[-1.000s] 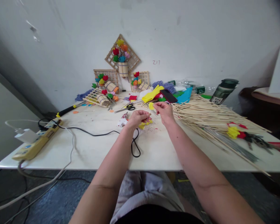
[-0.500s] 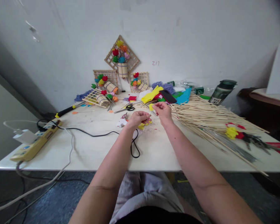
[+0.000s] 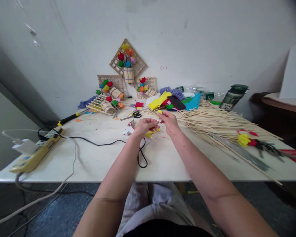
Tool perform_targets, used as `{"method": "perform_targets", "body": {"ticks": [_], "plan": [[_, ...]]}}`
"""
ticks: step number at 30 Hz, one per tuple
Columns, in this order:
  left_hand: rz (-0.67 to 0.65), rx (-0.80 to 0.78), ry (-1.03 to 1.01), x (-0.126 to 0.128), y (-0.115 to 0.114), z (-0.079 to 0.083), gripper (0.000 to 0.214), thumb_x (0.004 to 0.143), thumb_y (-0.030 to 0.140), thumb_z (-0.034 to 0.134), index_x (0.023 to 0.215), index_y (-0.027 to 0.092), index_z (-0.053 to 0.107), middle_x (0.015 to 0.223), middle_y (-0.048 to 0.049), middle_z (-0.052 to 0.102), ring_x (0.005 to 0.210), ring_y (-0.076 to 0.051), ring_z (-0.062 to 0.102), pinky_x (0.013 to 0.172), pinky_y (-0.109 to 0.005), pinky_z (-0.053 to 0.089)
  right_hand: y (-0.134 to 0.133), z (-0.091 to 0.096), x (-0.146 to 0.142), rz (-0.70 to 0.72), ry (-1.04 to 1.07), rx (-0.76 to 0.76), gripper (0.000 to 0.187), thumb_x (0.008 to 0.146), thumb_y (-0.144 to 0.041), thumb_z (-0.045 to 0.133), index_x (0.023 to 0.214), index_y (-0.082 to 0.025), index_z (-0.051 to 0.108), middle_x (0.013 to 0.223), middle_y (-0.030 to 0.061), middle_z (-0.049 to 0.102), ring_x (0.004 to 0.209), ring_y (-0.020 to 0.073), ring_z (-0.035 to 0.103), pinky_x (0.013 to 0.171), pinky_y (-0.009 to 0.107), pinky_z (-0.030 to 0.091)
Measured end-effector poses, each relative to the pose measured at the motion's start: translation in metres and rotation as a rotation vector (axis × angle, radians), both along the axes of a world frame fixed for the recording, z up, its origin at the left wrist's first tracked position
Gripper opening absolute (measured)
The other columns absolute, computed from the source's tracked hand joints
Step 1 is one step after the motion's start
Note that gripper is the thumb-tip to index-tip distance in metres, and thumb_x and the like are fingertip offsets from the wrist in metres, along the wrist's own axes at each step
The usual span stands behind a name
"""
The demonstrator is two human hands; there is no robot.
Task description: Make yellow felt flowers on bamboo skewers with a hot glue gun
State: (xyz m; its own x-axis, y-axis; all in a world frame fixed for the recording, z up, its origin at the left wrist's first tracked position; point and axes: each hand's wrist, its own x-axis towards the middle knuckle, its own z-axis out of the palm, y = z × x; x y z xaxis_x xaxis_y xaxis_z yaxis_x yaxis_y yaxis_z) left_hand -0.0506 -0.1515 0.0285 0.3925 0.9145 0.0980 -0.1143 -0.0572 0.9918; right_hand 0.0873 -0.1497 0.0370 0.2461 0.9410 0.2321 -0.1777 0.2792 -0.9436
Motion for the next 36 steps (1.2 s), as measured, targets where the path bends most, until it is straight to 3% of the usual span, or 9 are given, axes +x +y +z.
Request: {"method": "perform_targets", "body": {"ticks": [12,18,23,29,36], "plan": [[0.016,-0.006,0.01,0.003,-0.003,0.002,0.026,0.063,0.033,0.074,0.07,0.011,0.062,0.064,-0.0048,0.067,0.051,-0.008,0.057,0.051,-0.019,0.041,0.001,0.001,-0.008,-0.011,0.195,-0.082,0.038,0.045,-0.043,0.079,0.061,-0.018,0.056,0.055,-0.0029,0.054,0.052,0.0096,0.049,0.044,0.021,0.035],[0.021,0.001,0.015,0.003,-0.002,0.001,0.025,0.063,0.031,0.074,0.07,0.011,0.062,0.063,-0.0041,0.066,0.051,-0.008,0.057,0.051,-0.019,0.041,0.004,-0.005,-0.01,0.02,0.199,-0.054,0.038,0.051,-0.047,0.077,0.063,-0.019,0.054,0.057,-0.0021,0.055,0.054,0.0116,0.052,0.045,0.023,0.039],[0.01,-0.006,0.009,0.003,-0.002,0.0,0.025,0.062,0.032,0.074,0.07,0.011,0.062,0.063,-0.0039,0.066,0.052,-0.008,0.057,0.052,-0.019,0.041,0.003,-0.004,-0.013,0.013,0.257,-0.055,0.038,0.049,-0.044,0.079,0.061,-0.018,0.054,0.057,-0.0017,0.056,0.053,0.011,0.052,0.043,0.022,0.039],[-0.004,-0.013,-0.035,0.003,-0.001,0.0,0.032,0.056,0.036,0.077,0.07,0.011,0.063,0.062,-0.0027,0.065,0.047,-0.006,0.052,0.05,-0.019,0.039,0.0,-0.002,-0.012,0.099,0.18,-0.06,0.038,0.058,-0.052,0.071,0.068,-0.018,0.059,0.07,0.0028,0.065,0.051,0.0119,0.054,0.041,0.024,0.039],[-0.016,-0.025,-0.034,0.003,0.001,-0.003,0.038,0.053,0.04,0.079,0.071,0.011,0.063,0.064,-0.0032,0.066,0.052,-0.007,0.055,0.052,-0.02,0.04,-0.001,0.001,-0.015,0.082,0.269,-0.112,0.027,0.052,-0.033,0.078,0.06,-0.016,0.059,0.065,0.0009,0.064,0.049,0.0094,0.051,0.04,0.022,0.036]]}}
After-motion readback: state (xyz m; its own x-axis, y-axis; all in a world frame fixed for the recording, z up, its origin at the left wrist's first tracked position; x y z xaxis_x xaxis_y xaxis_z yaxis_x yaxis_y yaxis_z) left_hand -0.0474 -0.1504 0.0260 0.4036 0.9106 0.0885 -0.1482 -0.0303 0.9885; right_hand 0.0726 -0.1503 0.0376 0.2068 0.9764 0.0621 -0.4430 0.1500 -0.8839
